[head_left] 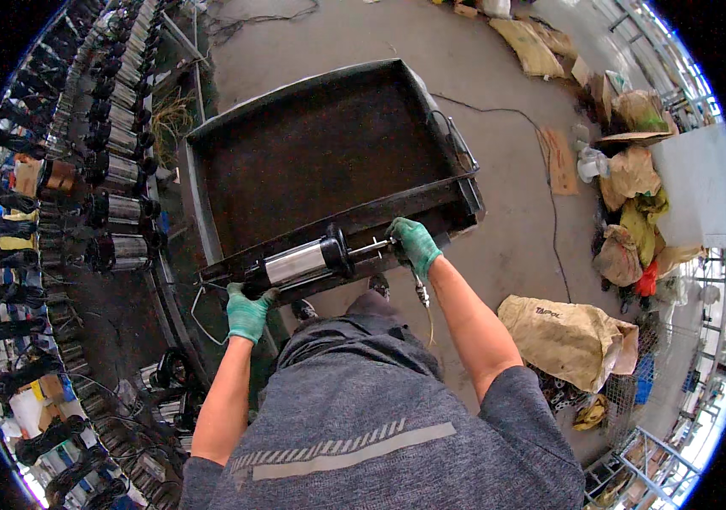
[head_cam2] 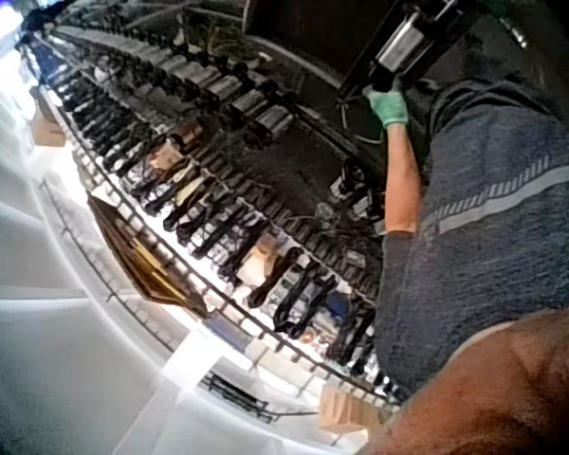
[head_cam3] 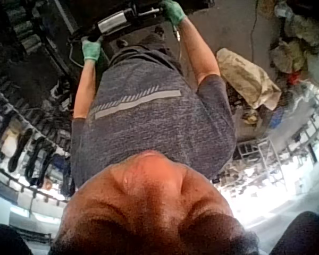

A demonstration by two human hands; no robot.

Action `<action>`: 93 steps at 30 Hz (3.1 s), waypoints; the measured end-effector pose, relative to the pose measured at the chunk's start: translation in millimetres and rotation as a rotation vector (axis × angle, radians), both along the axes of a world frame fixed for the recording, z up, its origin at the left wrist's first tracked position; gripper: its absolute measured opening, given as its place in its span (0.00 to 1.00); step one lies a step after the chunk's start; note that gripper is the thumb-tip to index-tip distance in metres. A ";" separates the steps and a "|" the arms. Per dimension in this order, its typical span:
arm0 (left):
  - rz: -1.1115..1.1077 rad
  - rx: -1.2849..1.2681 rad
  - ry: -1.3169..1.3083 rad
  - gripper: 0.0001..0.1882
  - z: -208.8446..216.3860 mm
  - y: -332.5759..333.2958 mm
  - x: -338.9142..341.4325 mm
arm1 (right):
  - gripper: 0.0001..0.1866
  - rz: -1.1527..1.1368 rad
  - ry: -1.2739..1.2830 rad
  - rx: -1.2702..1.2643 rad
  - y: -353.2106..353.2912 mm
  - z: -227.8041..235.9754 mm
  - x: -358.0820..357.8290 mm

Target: The person repeatedly picks up a cylindrical electrical component, places it into a dark rectangular tray, and then removes it. This cycle is performed multiple times in a workshop setting with rows of similar equipment visible in the background.

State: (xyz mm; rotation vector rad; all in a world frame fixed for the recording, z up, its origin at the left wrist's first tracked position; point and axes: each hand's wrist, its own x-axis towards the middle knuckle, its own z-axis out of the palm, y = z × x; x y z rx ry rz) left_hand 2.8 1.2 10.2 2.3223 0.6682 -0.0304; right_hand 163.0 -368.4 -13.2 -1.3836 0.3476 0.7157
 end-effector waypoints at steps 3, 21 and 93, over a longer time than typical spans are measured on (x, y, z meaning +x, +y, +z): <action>0.021 0.039 0.060 0.46 8.7 -3.3 0.5 | 0.12 -0.063 0.049 -0.028 8.1 1.4 -3.3; 0.020 0.015 0.033 0.40 14.2 -6.4 4.9 | 0.09 -0.008 0.067 -0.067 7.6 8.3 -2.9; -0.124 -0.208 -0.207 0.13 -13.5 162.8 -25.2 | 0.11 0.248 -1.109 -0.867 151.4 58.4 -20.4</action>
